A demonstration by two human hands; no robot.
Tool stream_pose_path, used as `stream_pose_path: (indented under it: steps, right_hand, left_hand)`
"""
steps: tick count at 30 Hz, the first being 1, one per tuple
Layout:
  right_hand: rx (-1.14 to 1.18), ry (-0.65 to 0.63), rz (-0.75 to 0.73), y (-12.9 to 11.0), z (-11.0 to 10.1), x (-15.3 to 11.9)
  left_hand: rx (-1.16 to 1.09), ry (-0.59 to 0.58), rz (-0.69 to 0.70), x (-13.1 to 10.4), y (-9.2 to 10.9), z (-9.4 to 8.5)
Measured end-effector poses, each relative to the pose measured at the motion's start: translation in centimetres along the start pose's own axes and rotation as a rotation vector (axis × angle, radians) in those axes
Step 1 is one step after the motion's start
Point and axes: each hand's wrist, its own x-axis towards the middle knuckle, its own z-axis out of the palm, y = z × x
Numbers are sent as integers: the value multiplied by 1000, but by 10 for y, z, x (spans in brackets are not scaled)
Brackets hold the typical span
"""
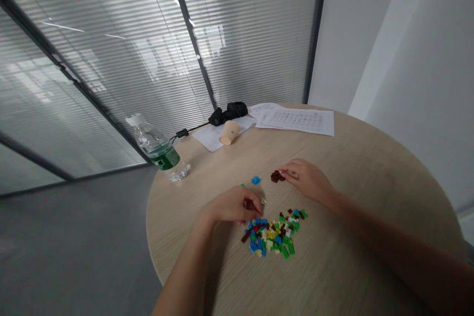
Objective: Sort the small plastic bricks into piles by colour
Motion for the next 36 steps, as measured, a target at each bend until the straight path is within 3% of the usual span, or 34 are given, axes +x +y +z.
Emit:
stream_pose_path:
  steps: [4,11,16,20,22,25,30,36]
  right_hand:
    - [78,29,-37,-9,-6,-1]
    - [174,-67,-278,-34,-7,-7]
    - [188,-67,-287,-32,-6,-7]
    - [187,-80,-270,-29,-7,-7]
    - [188,-89,-259,-30,-7,-7]
    - [183,-99,-243,-32,-8,-7]
    - [180,-100,-238,-35,-10,-7]
    - [183,-117,-261,-35,-9,-8]
  left_hand:
    - [68,12,84,-1,-5,-5]
    - [117,-22,101,1,-5,-5]
    - [111,-65,115,5,-5,-2]
    - [83,-26,108,3,-3,-2]
    - [71,48,120,2,-2,-4]
    - [114,260,119,2,-2,-10]
    - [363,628,-32,11,-8,-14]
    - [492,743,-103,23,-15,-6]
